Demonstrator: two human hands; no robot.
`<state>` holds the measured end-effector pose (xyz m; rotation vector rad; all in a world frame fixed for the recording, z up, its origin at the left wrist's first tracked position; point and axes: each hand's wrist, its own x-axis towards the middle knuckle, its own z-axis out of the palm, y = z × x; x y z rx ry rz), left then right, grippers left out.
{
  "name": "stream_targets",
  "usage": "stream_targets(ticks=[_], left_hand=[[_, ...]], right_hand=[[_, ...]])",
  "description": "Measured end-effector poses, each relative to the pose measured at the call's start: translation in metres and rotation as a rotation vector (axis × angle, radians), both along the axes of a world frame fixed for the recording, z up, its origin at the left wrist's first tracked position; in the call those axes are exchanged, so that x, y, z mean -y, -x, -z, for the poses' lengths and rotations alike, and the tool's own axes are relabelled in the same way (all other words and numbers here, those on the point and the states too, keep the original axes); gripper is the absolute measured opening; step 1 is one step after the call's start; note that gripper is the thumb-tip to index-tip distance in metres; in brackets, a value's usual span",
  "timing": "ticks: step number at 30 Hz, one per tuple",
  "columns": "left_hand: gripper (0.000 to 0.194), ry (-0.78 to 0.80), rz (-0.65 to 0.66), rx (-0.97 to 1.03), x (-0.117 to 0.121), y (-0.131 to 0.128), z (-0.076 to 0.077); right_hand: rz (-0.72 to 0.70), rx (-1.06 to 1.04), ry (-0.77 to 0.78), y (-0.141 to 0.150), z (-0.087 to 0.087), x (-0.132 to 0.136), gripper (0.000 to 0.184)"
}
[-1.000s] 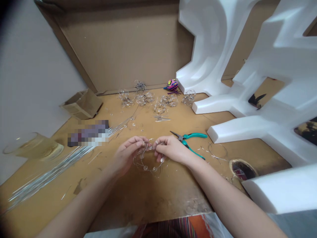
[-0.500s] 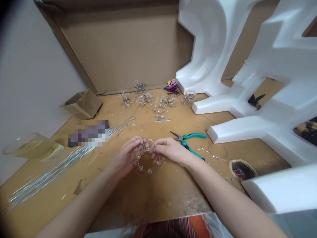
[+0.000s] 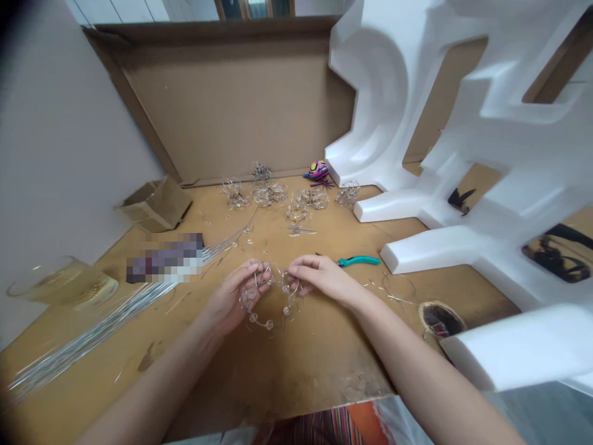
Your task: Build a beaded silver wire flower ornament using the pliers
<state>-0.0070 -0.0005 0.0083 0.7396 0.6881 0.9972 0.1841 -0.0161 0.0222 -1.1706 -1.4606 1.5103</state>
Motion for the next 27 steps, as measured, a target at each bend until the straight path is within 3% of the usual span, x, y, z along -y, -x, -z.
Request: stream_targets(ticks=[2,5,8,10,14,21,23,27], left_hand=[[0.009,-0.007,-0.002,0.007,0.0,0.001,-0.001],[0.009,-0.036,0.022,0.02,0.003,0.0,-0.003],[0.008,-0.051,0.058,0.019,0.006,-0.001,-0.004],[0.008,-0.051,0.083,0.021,0.008,-0.001,-0.006],[0.009,-0.065,0.09,0.057,0.01,0.0,-0.009],[0.006,-0.049,0.095,0.1,0.01,0.002,-0.01],[0.007,-0.059,0.119,0.11,0.01,0.002,-0.01],[0.009,-0.079,0.176,0.147,0.011,0.002,-0.01]], right_hand=[[0.12,0.14,-0.102,-0.011,-0.005,0.001,0.029],[0.254,0.634,-0.327,-0.034,-0.011,0.005,0.028],[0.205,1.129,-0.436,-0.055,-0.012,0.01,0.035],[0.099,1.312,-0.447,-0.064,-0.009,0.013,0.046],[-0.043,1.433,-0.474,-0.069,0.001,0.02,0.069],[-0.047,1.532,-0.499,-0.069,0.009,0.023,0.082],[-0.031,1.587,-0.512,-0.067,0.009,0.021,0.078],[0.035,1.669,-0.55,-0.065,0.009,0.018,0.049]])
